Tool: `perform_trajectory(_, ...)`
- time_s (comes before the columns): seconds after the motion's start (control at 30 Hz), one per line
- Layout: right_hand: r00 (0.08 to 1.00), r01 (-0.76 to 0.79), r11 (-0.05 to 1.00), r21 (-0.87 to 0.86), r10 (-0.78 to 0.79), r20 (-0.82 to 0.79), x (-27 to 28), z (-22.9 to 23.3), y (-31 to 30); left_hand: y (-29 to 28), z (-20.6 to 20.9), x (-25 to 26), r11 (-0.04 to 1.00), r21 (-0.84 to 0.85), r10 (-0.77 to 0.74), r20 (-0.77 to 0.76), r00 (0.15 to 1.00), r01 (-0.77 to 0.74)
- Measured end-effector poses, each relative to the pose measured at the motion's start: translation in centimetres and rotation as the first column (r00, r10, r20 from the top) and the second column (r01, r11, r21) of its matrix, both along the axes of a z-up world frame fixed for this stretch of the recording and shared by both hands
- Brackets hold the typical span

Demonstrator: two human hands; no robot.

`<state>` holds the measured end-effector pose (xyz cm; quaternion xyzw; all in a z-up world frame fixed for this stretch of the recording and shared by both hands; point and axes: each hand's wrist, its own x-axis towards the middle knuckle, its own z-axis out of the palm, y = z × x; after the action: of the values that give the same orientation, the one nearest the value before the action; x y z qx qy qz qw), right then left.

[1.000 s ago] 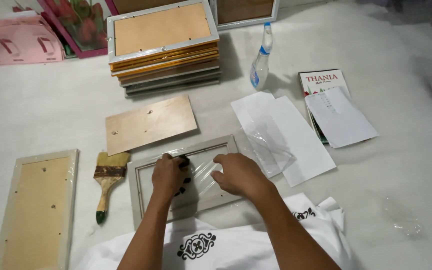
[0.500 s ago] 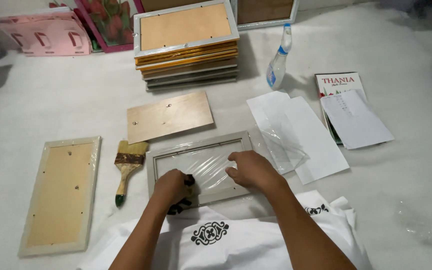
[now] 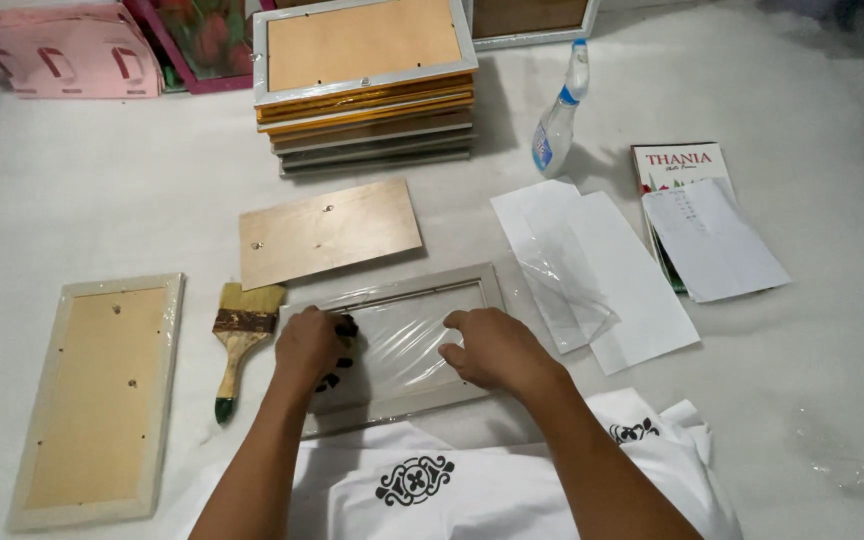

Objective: Assembling a picture frame by cleaning the glass, inserting the artwork, and securing the back panel.

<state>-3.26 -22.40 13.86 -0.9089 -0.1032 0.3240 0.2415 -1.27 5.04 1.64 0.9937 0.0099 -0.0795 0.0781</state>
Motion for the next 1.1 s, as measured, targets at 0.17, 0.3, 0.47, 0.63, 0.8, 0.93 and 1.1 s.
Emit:
perform_trajectory(0.17,1.0,-0.003,1.0,-0.001,0.003,0.011,0.9,-1.1,0.2,0.7,-2.7,1.0,0.992,0.117,-0.057,0.165,0.985,0.037)
perform_trajectory(0.3,1.0,-0.009,1.0,0.006,0.009,0.004,0.9,-1.7,0.5,1.6,-4.1,-0.3,0.996,0.073,-0.055,0.061,0.997,0.05)
perform_trajectory(0.47,1.0,-0.022,1.0,0.0,0.022,-0.011,-0.2,0.3,0.7,2.3,-1.9,-4.9,0.997,-0.017,-0.071,-0.073,0.995,0.07)
perform_trajectory(0.63,1.0,-0.024,1.0,-0.016,0.024,0.004,-0.6,-0.5,0.5,2.4,0.7,-7.0,0.99,-0.139,-0.057,-0.305,0.951,0.014)
perform_trajectory(0.8,1.0,-0.004,1.0,-0.013,0.003,-0.007,-1.0,0.4,0.8,1.6,1.6,-6.4,0.997,-0.07,-0.039,-0.231,0.972,0.024)
perform_trajectory(0.93,1.0,-0.01,0.999,-0.05,0.009,-0.026,-0.9,2.4,1.2,2.5,-0.4,-3.8,0.998,-0.062,-0.037,-0.136,0.99,0.029)
perform_trajectory(1.1,0.999,-0.031,1.0,-0.005,0.031,-0.021,0.0,0.9,1.3,2.8,-0.8,-1.3,0.99,-0.081,0.11,-0.025,0.994,-0.112)
